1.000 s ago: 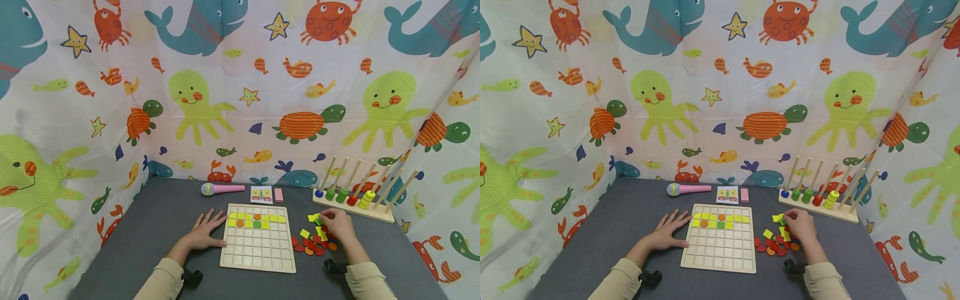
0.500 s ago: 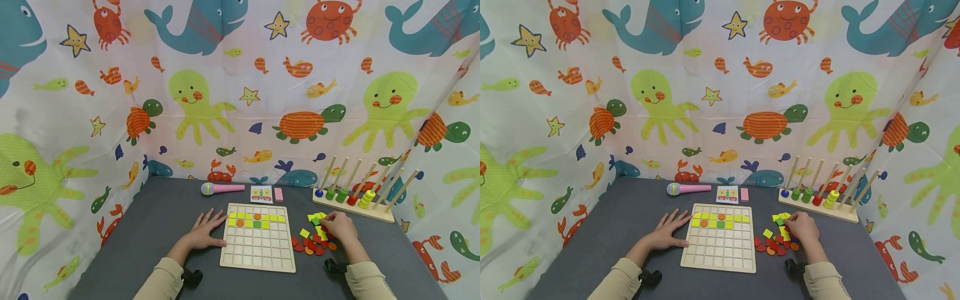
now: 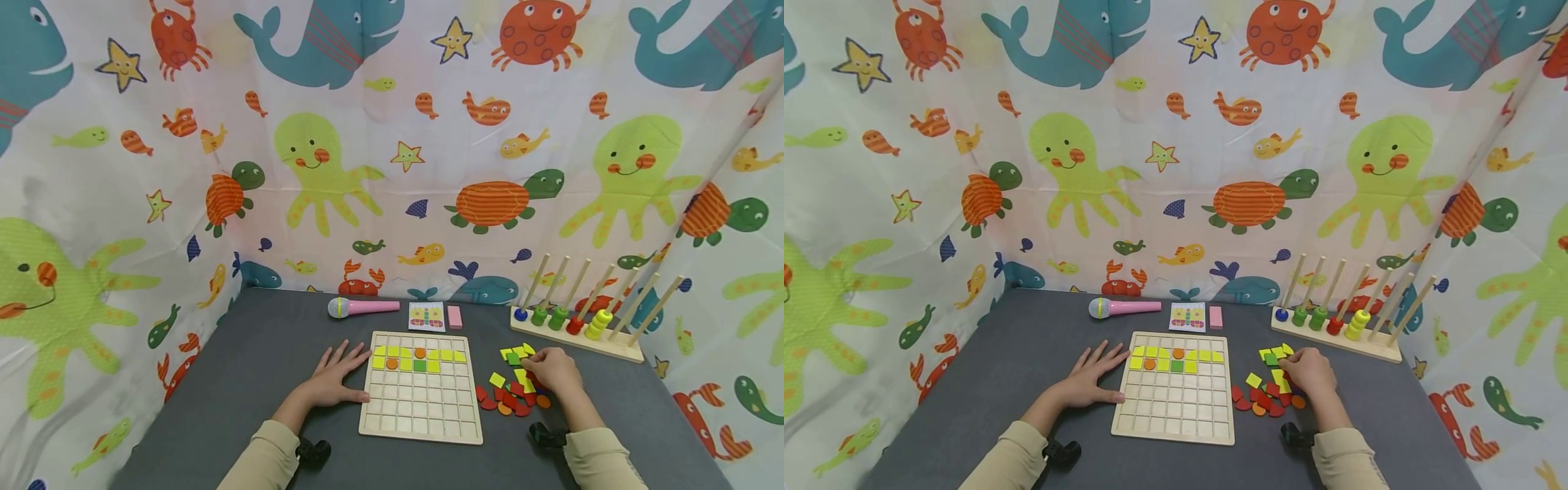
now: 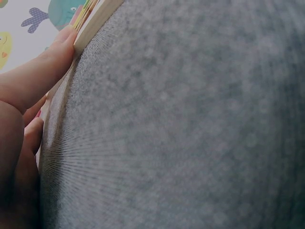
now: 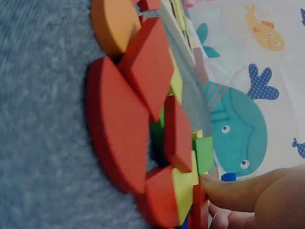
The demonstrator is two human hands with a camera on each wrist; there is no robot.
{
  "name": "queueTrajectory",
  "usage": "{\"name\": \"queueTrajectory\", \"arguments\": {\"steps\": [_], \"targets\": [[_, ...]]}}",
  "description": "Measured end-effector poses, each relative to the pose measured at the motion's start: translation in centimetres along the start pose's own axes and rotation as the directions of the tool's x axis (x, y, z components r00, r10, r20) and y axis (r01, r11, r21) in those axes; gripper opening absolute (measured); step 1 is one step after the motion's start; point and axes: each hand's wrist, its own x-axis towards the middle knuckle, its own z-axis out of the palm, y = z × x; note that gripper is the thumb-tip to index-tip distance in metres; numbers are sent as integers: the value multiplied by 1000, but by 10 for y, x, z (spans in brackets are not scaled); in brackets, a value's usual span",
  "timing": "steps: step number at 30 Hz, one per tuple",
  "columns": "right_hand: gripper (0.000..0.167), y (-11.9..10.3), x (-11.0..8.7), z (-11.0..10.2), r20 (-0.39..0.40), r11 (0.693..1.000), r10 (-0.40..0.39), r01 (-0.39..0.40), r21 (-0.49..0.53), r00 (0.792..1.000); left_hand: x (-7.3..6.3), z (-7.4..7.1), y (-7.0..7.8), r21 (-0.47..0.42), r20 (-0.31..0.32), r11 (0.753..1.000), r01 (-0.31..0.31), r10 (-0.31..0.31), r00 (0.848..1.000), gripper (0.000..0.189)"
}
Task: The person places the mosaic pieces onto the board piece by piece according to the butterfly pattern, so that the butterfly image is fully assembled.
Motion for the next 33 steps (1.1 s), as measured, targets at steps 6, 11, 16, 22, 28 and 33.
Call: {"name": "queueTrajectory", "arguments": {"steps": [6,11,16,22,28,33], "targets": [[35,-5,-1,2,31,990,-35,30,141,999,-1,-1,0,6,-1,1000,-1,1,1000,101],[40,-14,-4,7,16,977,-57,53,207,998,-2,-1,1,1,-2,1000,-1,1,1000,100],[49,-30,-8,17,-12,965,-123,123,233,992,-1,0,1,-6,-2,1000,1,-1,1000,100],[40,-56,-19,31,-32,940,-193,194,279,981,-1,0,0,-28,-8,1000,-11,10,1000,101],[27,-73,-25,49,-38,917,-260,259,303,965,0,-2,1,0,4,1000,1,-1,1000,100],[17,-84,-28,65,-26,915,-309,305,265,951,0,-3,0,0,12,1000,1,-1,1000,100]]}}
